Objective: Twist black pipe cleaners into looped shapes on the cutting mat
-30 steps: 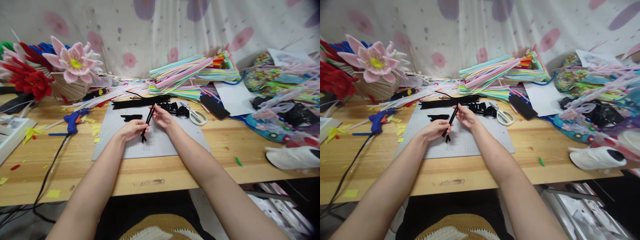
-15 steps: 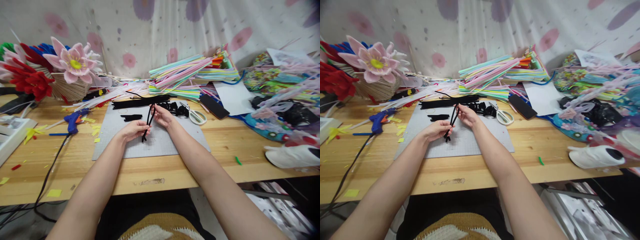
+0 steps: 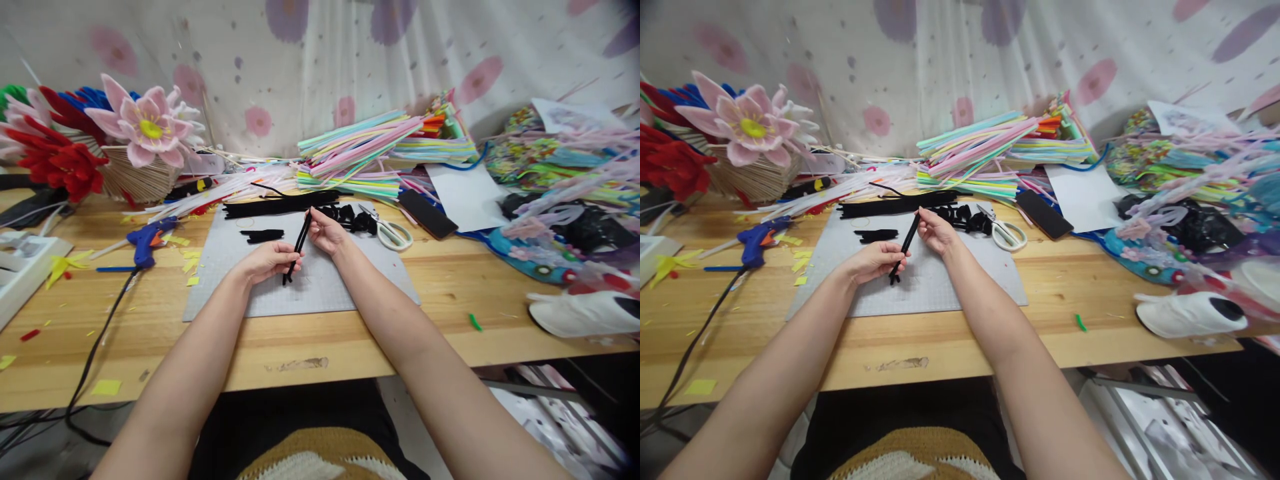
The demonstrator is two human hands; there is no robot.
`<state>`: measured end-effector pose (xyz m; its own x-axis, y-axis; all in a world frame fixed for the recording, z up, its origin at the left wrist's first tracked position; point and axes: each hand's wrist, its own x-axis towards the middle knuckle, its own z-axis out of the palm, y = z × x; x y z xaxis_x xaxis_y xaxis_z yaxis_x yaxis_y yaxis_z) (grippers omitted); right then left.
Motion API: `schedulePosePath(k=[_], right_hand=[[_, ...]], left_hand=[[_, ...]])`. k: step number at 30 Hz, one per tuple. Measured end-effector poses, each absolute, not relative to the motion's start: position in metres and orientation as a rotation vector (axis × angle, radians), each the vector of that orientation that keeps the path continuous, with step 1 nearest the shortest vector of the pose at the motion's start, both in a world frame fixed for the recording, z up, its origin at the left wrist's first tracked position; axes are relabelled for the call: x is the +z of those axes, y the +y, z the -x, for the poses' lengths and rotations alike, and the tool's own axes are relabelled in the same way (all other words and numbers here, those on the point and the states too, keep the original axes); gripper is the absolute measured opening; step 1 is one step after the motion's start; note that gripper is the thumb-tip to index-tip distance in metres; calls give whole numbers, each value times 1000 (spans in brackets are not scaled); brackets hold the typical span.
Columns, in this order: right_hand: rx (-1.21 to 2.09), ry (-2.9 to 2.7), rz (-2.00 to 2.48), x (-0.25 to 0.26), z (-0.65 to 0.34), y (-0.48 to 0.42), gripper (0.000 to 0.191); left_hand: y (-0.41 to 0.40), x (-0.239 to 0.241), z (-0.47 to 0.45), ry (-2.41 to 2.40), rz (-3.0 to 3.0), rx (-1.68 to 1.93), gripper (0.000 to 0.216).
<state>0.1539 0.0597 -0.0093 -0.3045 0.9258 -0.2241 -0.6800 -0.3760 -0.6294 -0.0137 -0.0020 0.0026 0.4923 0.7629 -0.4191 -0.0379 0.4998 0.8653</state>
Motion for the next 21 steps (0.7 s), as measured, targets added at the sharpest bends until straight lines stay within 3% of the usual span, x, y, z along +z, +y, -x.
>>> schedulePosePath(k=[14,21], right_hand=[[1696,-575,778,2,-149,55,14],[1609,-739,816,-5,-158,59,15]], left_hand=[[-4,5,9,935,-975,566,16],[3,4,26,1028,-974,867,19]])
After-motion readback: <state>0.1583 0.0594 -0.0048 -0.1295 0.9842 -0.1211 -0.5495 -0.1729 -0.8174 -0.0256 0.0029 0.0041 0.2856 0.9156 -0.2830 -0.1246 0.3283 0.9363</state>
